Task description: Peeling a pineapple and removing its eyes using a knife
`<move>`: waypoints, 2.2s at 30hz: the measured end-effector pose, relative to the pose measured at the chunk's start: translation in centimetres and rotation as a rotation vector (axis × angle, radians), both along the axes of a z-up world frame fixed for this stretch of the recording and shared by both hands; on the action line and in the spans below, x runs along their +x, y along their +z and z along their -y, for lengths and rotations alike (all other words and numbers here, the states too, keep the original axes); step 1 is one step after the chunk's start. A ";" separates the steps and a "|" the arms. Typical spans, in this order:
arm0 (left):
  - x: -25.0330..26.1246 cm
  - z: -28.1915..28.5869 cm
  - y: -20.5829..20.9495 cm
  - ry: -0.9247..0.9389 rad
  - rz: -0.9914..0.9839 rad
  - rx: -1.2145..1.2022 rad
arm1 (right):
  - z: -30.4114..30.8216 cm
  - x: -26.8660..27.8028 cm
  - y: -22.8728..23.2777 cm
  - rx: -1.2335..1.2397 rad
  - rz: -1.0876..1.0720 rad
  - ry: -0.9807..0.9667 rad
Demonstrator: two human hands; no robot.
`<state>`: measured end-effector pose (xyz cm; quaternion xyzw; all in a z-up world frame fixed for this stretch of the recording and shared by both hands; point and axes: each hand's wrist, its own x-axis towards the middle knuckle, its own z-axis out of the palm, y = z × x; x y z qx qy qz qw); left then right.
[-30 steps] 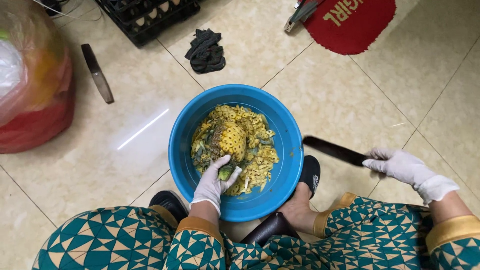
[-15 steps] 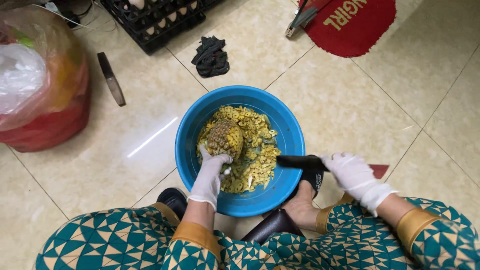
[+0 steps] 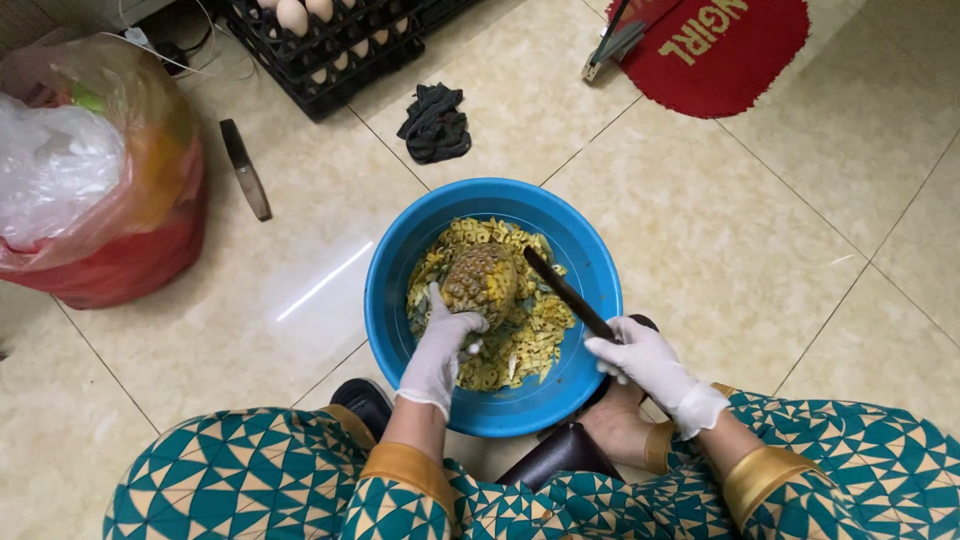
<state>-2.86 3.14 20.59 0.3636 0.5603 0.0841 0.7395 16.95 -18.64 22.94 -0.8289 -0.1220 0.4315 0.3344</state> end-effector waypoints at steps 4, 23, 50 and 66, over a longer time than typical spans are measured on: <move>1.5 0.3 -2.2 -0.017 0.017 -0.010 | -1.7 -1.4 0.8 -0.191 0.083 0.202; 2.3 -1.8 -3.3 -0.175 -0.084 -0.063 | -7.0 -1.9 2.9 -0.472 0.396 0.743; 2.1 0.0 -4.8 -0.082 -0.072 -0.029 | -11.4 -2.2 5.5 -0.497 0.270 0.654; 1.1 0.7 -4.0 -0.020 -0.037 -0.048 | -14.9 -1.1 3.1 -0.490 0.159 0.615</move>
